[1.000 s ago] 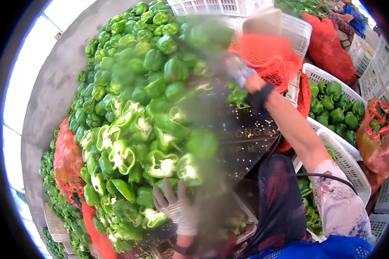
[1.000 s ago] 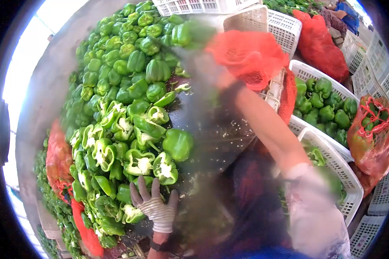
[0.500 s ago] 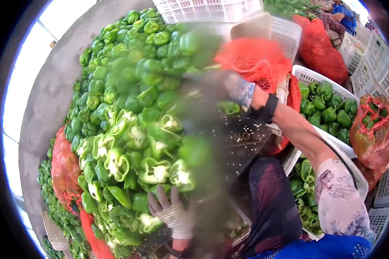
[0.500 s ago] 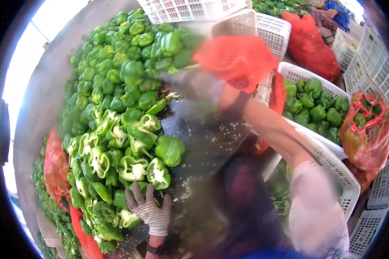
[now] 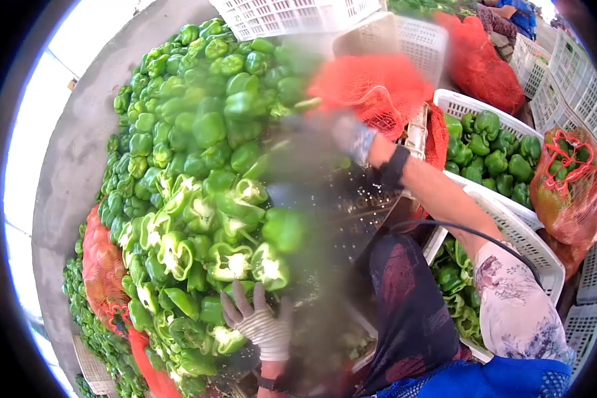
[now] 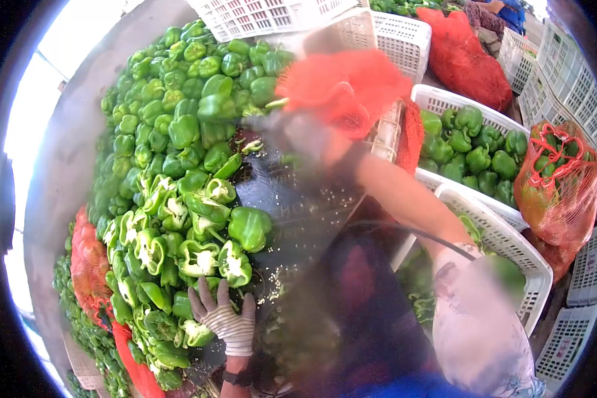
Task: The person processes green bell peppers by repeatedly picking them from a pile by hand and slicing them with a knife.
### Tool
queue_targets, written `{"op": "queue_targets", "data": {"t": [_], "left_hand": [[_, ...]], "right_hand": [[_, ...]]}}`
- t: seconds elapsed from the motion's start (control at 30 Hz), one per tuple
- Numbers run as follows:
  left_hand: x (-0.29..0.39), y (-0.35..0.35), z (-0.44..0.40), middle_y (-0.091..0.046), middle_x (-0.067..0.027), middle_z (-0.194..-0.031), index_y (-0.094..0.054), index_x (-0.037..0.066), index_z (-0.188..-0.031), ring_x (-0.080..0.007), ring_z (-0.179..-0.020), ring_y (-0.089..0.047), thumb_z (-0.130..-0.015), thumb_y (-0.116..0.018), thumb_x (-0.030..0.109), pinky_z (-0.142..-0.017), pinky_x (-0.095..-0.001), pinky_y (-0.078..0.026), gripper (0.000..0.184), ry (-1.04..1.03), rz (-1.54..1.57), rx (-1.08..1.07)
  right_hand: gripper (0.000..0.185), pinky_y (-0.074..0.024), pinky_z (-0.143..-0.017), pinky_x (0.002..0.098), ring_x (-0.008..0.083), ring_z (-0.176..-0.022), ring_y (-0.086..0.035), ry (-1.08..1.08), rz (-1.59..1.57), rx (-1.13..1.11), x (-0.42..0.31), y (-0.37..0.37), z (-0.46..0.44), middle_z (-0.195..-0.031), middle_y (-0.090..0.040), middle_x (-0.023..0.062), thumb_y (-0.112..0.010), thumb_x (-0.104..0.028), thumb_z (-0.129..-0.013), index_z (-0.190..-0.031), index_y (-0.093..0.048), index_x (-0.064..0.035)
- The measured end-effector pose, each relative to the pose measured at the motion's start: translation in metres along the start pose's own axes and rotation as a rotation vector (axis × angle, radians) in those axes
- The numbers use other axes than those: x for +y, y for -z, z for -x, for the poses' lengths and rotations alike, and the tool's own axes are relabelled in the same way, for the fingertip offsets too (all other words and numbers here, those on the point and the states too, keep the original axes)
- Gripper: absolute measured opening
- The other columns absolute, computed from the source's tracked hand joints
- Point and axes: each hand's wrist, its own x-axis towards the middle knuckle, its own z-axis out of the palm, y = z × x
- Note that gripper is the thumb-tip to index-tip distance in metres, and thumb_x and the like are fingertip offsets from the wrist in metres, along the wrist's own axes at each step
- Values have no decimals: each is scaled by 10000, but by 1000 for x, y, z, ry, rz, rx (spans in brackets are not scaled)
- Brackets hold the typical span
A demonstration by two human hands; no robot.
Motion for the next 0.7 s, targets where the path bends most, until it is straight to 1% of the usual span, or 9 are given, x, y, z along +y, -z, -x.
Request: {"op": "queue_targets", "data": {"t": [0.07,0.13,0.23,0.33,0.4,0.43,0.53,0.6,0.7], "left_hand": [[0,0,-1,-387,-135,-1496,-630,120,-1180,-447,-1390,-276,-691,-754,335,-1092,-604,-263,548,2,-11,-8],[-2,-3,0,-388,-135,-1495,-628,121,-1183,-449,-1389,-278,-694,-752,335,-1091,-602,-265,548,2,-12,9],[-1,-2,1,-390,-135,-1494,-623,123,-1187,-449,-1388,-278,-694,-753,333,-1090,-602,-267,551,-2,-10,23],[-1,-1,0,-391,-135,-1492,-622,123,-1185,-448,-1388,-280,-694,-753,334,-1090,-601,-268,550,-2,-4,25],[1,1,1,-395,-134,-1489,-623,121,-1182,-446,-1384,-289,-692,-753,335,-1097,-595,-267,551,5,-17,9],[2,2,1,-397,-134,-1488,-625,120,-1180,-445,-1383,-292,-693,-752,336,-1099,-593,-267,548,3,-14,11],[3,0,1,-404,-134,-1484,-636,115,-1169,-441,-1384,-295,-694,-747,341,-1105,-587,-264,537,7,-3,24],[4,3,1,-403,-134,-1484,-635,117,-1169,-440,-1387,-293,-690,-747,340,-1108,-586,-262,540,20,-18,2],[2,1,0,-399,-143,-1486,-632,102,-1167,-445,-1386,-291,-681,-753,316,-1103,-593,-267,545,2,-13,14]], "right_hand": [[464,-542,-675,349,201,-806,-680,-150,-79,44,19,22,-12,-1018,-678,134,-508,-59,-943,-1403,-490,-121],[381,-553,-702,405,244,-891,-698,-397,263,-303,20,48,-50,-1047,-672,172,-502,-88,-951,-1331,-520,-100],[296,-555,-756,417,273,-929,-696,-229,207,135,62,6,-49,-1068,-673,177,-461,-104,-971,-1250,-550,-65],[479,-532,-807,437,352,-931,-690,-360,119,-37,65,-8,-50,-1013,-700,208,-684,-431,-875,-1206,-640,-89],[432,-538,-763,425,313,-906,-699,-177,-468,142,65,-12,-26,-1048,-692,210,-659,-352,-897,-1239,-628,-90],[420,-539,-747,424,306,-883,-703,-110,-466,185,54,-15,-4,-1033,-695,210,-653,-330,-900,-1246,-627,-93],[368,-537,-710,384,268,-836,-688,-40,-247,198,29,24,21,-968,-691,175,-599,-172,-910,-1266,-594,-80],[374,-540,-699,374,261,-813,-684,-186,-49,115,38,32,31,-938,-692,157,-594,-110,-900,-1272,-579,-75],[404,-553,-697,403,282,-792,-700,-472,190,30,81,41,5,-934,-701,161,-626,-134,-878,-1276,-577,-83]]}}
